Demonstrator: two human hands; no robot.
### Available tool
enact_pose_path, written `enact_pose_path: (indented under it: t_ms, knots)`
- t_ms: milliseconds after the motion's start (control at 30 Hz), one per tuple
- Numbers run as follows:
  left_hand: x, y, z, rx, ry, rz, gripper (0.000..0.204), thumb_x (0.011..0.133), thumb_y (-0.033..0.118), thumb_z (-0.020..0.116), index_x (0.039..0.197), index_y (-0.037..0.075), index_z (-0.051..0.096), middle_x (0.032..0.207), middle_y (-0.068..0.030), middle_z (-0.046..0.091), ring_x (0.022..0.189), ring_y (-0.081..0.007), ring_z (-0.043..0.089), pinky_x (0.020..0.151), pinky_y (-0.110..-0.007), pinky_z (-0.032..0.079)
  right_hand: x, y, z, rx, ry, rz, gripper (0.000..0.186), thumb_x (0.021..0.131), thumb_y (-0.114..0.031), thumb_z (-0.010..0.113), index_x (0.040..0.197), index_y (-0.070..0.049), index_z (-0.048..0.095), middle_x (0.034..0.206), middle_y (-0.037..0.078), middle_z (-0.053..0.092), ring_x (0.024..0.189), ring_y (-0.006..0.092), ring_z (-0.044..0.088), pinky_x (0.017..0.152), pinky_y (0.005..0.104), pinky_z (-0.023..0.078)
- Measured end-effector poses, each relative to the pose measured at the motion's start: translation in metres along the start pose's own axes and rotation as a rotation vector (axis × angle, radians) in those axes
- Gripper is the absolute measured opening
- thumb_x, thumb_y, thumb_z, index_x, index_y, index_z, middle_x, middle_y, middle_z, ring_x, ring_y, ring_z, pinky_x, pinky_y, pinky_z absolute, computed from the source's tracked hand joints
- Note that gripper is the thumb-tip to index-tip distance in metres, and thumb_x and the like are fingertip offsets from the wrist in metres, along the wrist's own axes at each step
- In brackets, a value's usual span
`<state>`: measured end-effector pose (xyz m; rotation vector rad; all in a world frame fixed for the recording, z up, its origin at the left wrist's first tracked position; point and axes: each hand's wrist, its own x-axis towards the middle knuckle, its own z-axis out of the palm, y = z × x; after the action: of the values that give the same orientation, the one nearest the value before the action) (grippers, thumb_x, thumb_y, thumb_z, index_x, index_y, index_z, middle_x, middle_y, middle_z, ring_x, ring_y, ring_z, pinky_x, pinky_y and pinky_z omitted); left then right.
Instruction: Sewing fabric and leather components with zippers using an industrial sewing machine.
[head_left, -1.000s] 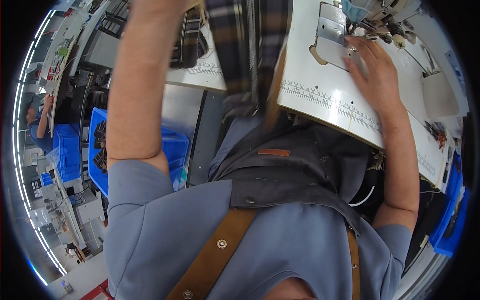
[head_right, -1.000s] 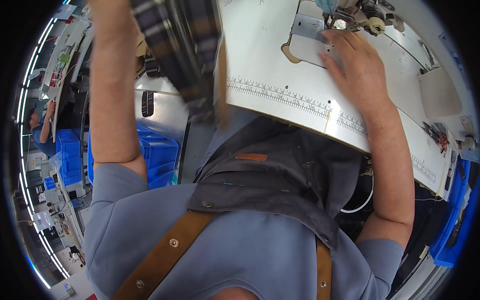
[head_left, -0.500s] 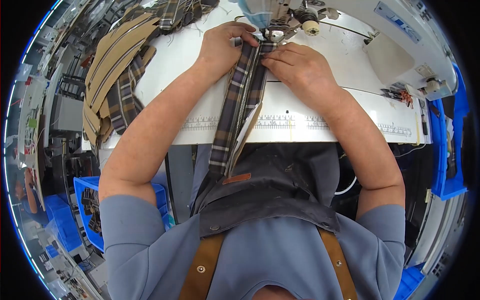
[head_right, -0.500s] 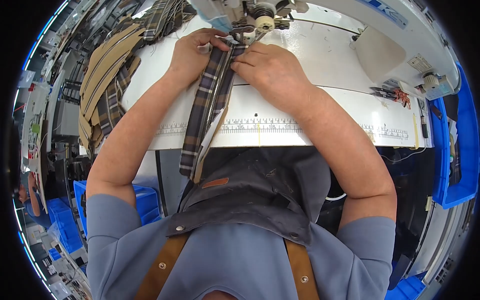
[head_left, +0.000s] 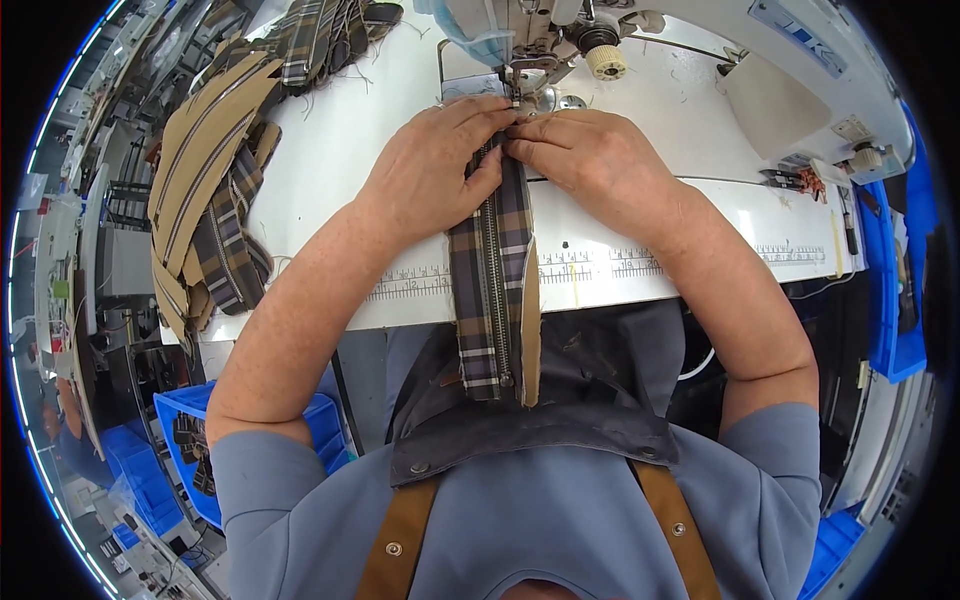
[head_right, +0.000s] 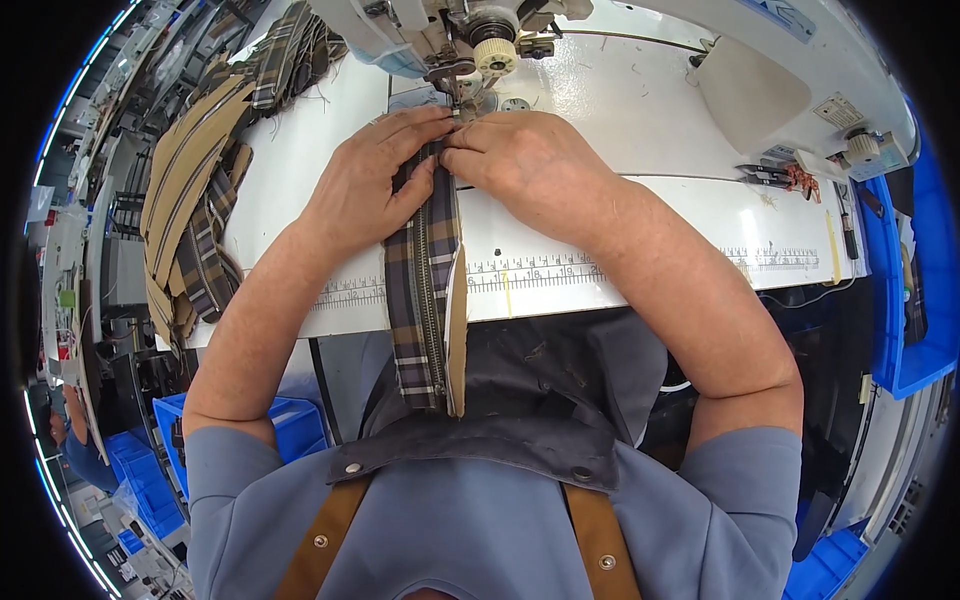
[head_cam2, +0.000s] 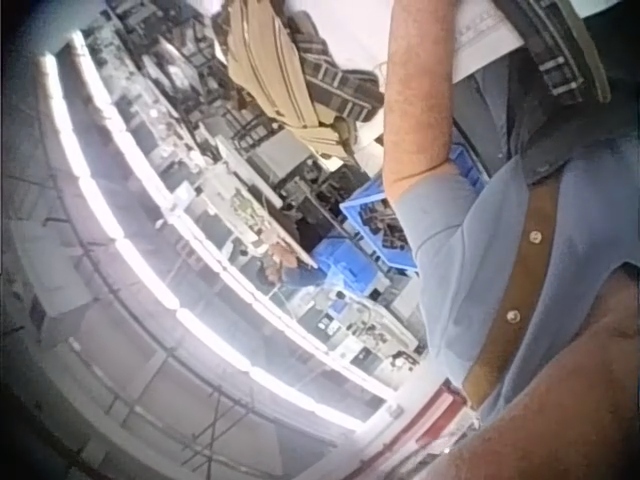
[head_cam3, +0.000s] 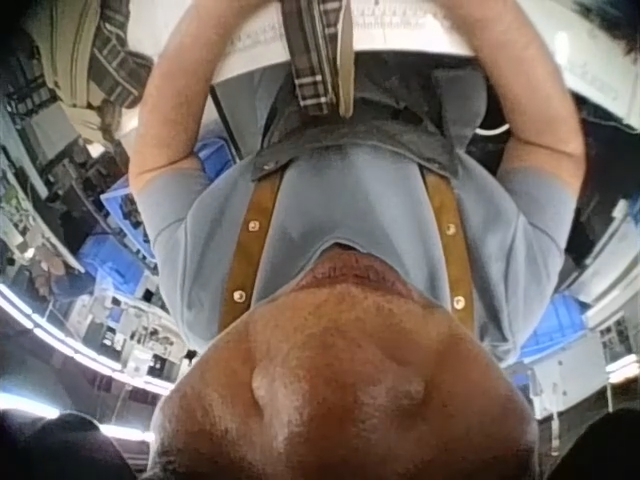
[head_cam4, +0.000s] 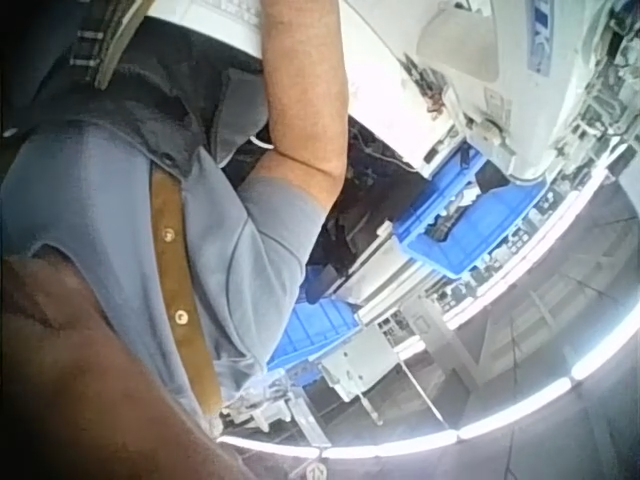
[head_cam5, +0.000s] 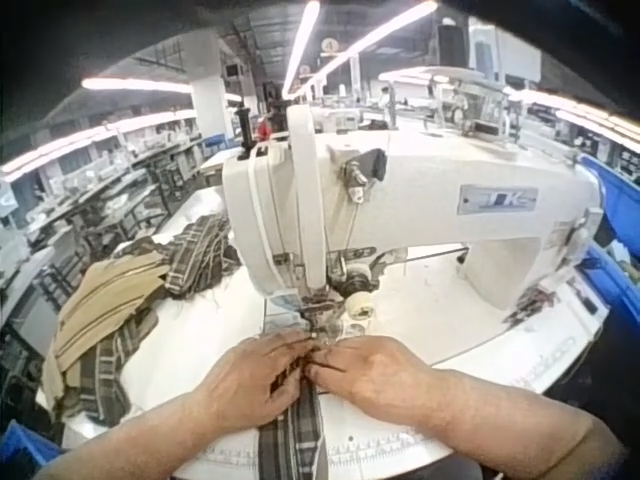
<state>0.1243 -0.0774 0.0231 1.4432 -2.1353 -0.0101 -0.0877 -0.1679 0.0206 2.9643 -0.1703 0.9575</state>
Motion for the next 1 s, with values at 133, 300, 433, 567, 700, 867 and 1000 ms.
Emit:
enact_pose_path:
  t_ms: [133, 300, 433, 567, 700, 867, 1000]
  knots:
    - [0.004, -0.002, 0.002, 0.001, 0.0, -0.015, 0.037, 0.091, 0.011, 0.066, 0.126, -0.001, 0.068, 0.133, -0.0172, 0.068, 0.122, -0.0347, 0.066, 0.107, -0.043, 0.053, 0.0, 0.003, 0.002, 0.0, -0.011, 0.037, 0.022, 0.079, -0.009, 0.068, 0.1, -0.005, 0.073, 0.097, 0.009, 0.072, 0.096, 0.0264, 0.071, 0.083, 0.0387, 0.06]
    - [0.007, -0.004, 0.002, -0.041, -0.01, -0.041, 0.036, 0.093, 0.012, 0.065, 0.127, -0.001, 0.068, 0.133, -0.0168, 0.068, 0.121, -0.0344, 0.067, 0.106, -0.042, 0.053, 0.0, 0.005, 0.004, -0.009, 0.001, 0.063, 0.019, 0.079, -0.008, 0.07, 0.097, -0.004, 0.074, 0.098, 0.008, 0.073, 0.093, 0.0258, 0.071, 0.082, 0.0395, 0.059]
    - [0.005, -0.008, 0.004, -0.025, 0.024, -0.008, 0.035, 0.093, 0.018, 0.068, 0.122, -0.001, 0.071, 0.131, -0.0151, 0.069, 0.119, -0.0319, 0.067, 0.103, -0.042, 0.055, 0.002, 0.003, -0.004, -0.007, 0.014, 0.108, 0.022, 0.081, -0.016, 0.073, 0.099, -0.004, 0.075, 0.098, 0.007, 0.073, 0.092, 0.026, 0.07, 0.082, 0.0407, 0.057]
    - [0.003, -0.006, 0.005, 0.085, 0.012, 0.019, 0.041, 0.093, 0.02, 0.068, 0.129, 0.0, 0.068, 0.139, -0.0166, 0.065, 0.123, -0.0337, 0.066, 0.107, -0.041, 0.053, 0.001, 0.002, -0.004, -0.059, 0.014, 0.168, 0.033, 0.084, -0.029, 0.074, 0.104, -0.003, 0.076, 0.101, 0.007, 0.073, 0.099, 0.0251, 0.067, 0.085, 0.0404, 0.053]
    - [0.002, -0.003, 0.003, 0.048, 0.003, -0.004, 0.043, 0.093, 0.021, 0.069, 0.13, -0.001, 0.068, 0.139, -0.0183, 0.065, 0.125, -0.0335, 0.065, 0.108, -0.041, 0.053, 0.002, 0.001, -0.005, -0.082, -0.017, 0.179, 0.037, 0.087, -0.034, 0.074, 0.107, -0.004, 0.075, 0.104, 0.007, 0.072, 0.104, 0.0235, 0.065, 0.087, 0.0395, 0.052]
    - [0.0, -0.003, 0.003, 0.017, 0.008, -0.006, 0.044, 0.093, 0.026, 0.069, 0.127, -0.003, 0.069, 0.135, -0.0184, 0.067, 0.124, -0.0323, 0.066, 0.105, -0.041, 0.054, 0.002, 0.001, -0.003, -0.085, -0.017, 0.182, 0.038, 0.087, -0.035, 0.074, 0.109, -0.004, 0.075, 0.104, 0.006, 0.072, 0.103, 0.0235, 0.066, 0.087, 0.0393, 0.053]
    - [0.001, -0.003, 0.003, 0.031, 0.023, 0.005, 0.044, 0.093, 0.026, 0.071, 0.126, -0.003, 0.07, 0.135, -0.0169, 0.067, 0.121, -0.0304, 0.068, 0.103, -0.039, 0.056, 0.001, 0.001, -0.006, -0.086, -0.014, 0.188, 0.038, 0.087, -0.035, 0.074, 0.11, -0.005, 0.075, 0.104, 0.005, 0.072, 0.104, 0.0233, 0.066, 0.087, 0.0397, 0.053]
